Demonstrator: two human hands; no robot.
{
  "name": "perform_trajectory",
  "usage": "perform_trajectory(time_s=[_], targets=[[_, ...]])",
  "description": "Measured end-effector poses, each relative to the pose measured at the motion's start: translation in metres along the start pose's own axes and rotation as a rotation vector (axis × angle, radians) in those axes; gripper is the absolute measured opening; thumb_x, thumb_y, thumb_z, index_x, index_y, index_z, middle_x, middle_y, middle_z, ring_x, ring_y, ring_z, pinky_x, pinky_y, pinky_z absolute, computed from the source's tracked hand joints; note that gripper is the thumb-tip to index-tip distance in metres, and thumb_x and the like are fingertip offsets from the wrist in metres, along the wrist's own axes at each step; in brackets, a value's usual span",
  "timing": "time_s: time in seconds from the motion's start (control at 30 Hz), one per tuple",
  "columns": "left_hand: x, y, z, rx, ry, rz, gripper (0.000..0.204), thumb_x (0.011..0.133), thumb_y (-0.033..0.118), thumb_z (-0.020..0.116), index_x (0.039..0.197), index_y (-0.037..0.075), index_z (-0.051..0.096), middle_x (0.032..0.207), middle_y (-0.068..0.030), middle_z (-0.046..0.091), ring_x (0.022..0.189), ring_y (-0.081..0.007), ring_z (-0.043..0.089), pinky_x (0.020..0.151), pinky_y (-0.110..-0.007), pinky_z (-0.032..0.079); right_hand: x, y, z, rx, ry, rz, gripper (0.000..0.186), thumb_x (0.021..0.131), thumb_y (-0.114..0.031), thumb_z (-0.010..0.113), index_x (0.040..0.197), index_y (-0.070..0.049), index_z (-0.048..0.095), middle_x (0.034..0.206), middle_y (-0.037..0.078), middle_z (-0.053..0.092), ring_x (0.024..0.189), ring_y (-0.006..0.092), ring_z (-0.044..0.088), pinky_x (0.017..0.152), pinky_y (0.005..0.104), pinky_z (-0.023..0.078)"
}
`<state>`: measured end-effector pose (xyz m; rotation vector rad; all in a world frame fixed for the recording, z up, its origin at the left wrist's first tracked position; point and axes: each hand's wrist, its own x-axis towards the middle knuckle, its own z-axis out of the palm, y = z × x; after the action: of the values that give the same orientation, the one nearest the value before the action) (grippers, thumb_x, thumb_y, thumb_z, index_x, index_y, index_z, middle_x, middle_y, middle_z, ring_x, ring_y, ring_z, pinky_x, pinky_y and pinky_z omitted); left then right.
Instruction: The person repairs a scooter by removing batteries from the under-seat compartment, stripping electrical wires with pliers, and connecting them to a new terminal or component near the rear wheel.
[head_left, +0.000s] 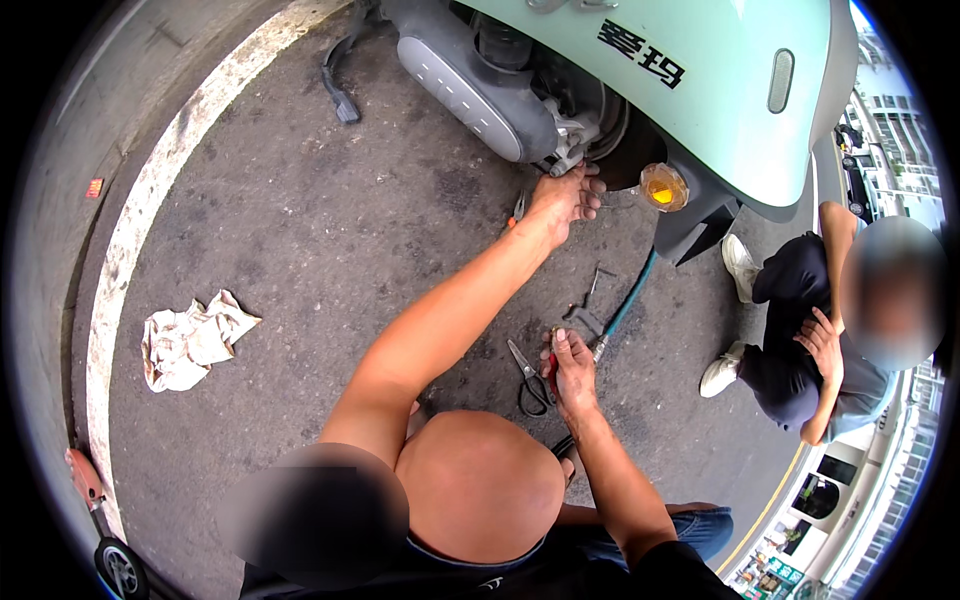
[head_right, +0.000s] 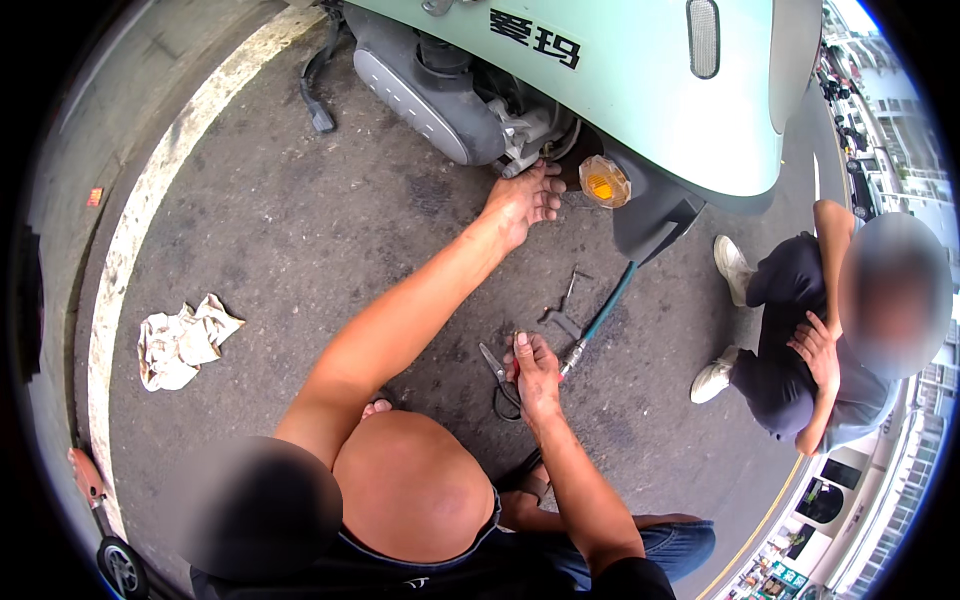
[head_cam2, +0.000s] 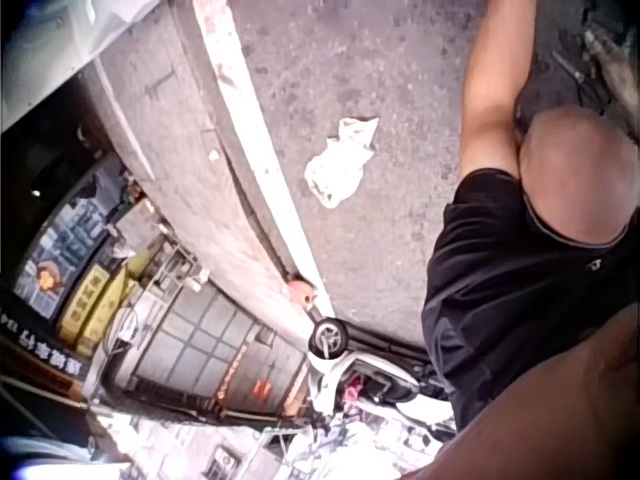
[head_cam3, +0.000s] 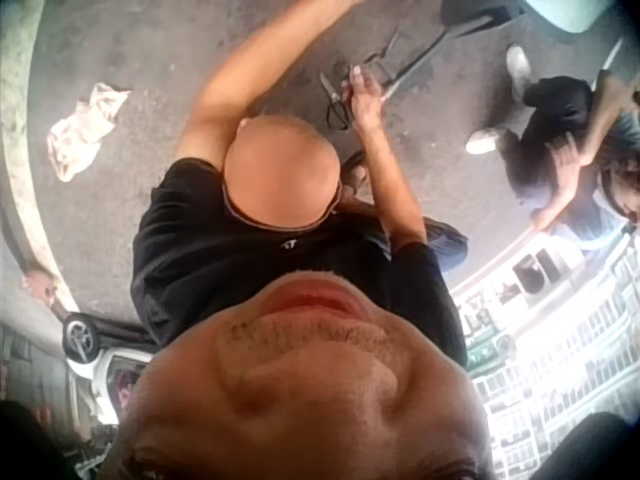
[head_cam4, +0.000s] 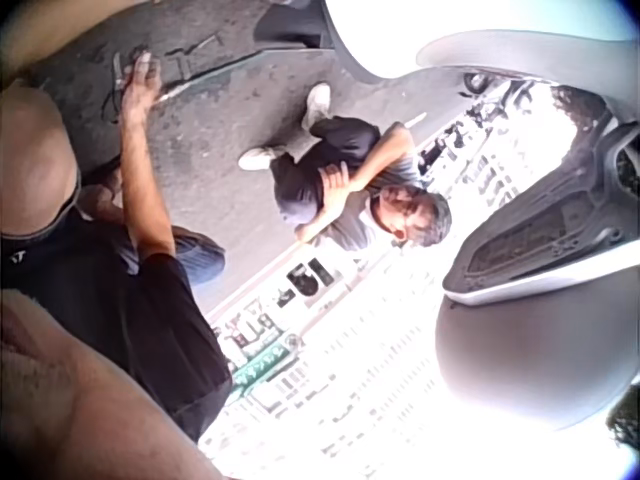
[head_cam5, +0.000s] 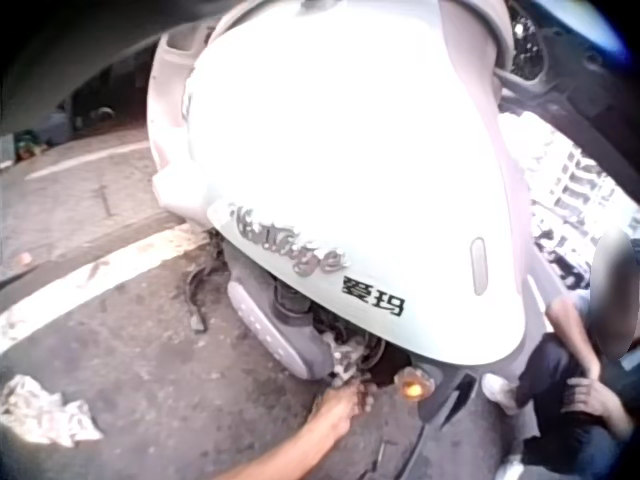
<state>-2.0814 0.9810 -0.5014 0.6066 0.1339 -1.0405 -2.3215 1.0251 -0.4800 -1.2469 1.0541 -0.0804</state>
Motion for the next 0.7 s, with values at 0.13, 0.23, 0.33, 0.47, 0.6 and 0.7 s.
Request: perform_trajectory(time_s=[0.13,0.23,0.33,0.47,0.6,0.7], targets=[[-0.006,0.008,0.009,0.088,0.050,-0.031,0.025,0.091,0.035,0.058,0.096,0.011,0.060,0.075,-0.0012,0.060,0.059,-0.0120,0.055,0.051,-0.027,0.045,0.002,-0.008,0.001,0.027,0.018,0.017,0.035,0.091,-0.041,0.057,0.092,-0.006,0.056,0.071,0.000,0.054,0.057,0.0078,0.045,0.054,0.0214,0.039],[-0.003,0.010,0.013,0.207,0.104,-0.006,0.023,0.092,0.033,0.056,0.096,0.011,0.060,0.074,-0.0010,0.059,0.059,-0.0118,0.054,0.050,-0.027,0.044,0.006,-0.018,0.000,0.061,0.012,0.011,0.035,0.092,-0.040,0.056,0.094,-0.005,0.056,0.075,0.001,0.055,0.059,0.0083,0.046,0.056,0.0217,0.040],[0.006,0.001,0.002,0.048,0.001,0.005,0.027,0.092,0.035,0.056,0.096,0.008,0.059,0.073,-0.0016,0.059,0.059,-0.0130,0.055,0.050,-0.028,0.043,0.012,-0.024,0.001,0.078,-0.033,-0.006,0.036,0.092,-0.040,0.055,0.096,-0.004,0.056,0.079,0.002,0.056,0.064,0.0090,0.049,0.061,0.0228,0.043],[0.003,-0.005,-0.006,-0.034,-0.086,-0.031,0.033,0.092,0.038,0.055,0.099,0.006,0.055,0.073,-0.0029,0.059,0.059,-0.0149,0.055,0.052,-0.029,0.044,0.024,-0.047,-0.001,-0.024,-0.107,-0.077,0.043,0.093,-0.042,0.053,0.103,-0.001,0.056,0.085,0.004,0.057,0.074,0.0121,0.053,0.071,0.0262,0.046],[0.001,0.004,0.001,0.077,0.065,-0.019,0.032,0.087,0.036,0.062,0.099,0.007,0.056,0.073,-0.0027,0.059,0.057,-0.0138,0.054,0.049,-0.028,0.042,0.030,-0.069,-0.003,-0.424,-0.084,-0.290,0.041,0.094,-0.039,0.051,0.105,0.001,0.058,0.087,0.007,0.063,0.074,0.0116,0.054,0.073,0.0275,0.046],[0.005,0.004,0.001,0.165,0.055,0.080,0.026,0.089,0.031,0.062,0.096,0.006,0.057,0.072,-0.0030,0.060,0.055,-0.0124,0.055,0.046,-0.025,0.043,0.034,-0.077,-0.001,-0.483,-0.056,-0.332,0.039,0.095,-0.036,0.050,0.104,0.001,0.059,0.087,0.007,0.066,0.071,0.0103,0.053,0.071,0.0266,0.045]])
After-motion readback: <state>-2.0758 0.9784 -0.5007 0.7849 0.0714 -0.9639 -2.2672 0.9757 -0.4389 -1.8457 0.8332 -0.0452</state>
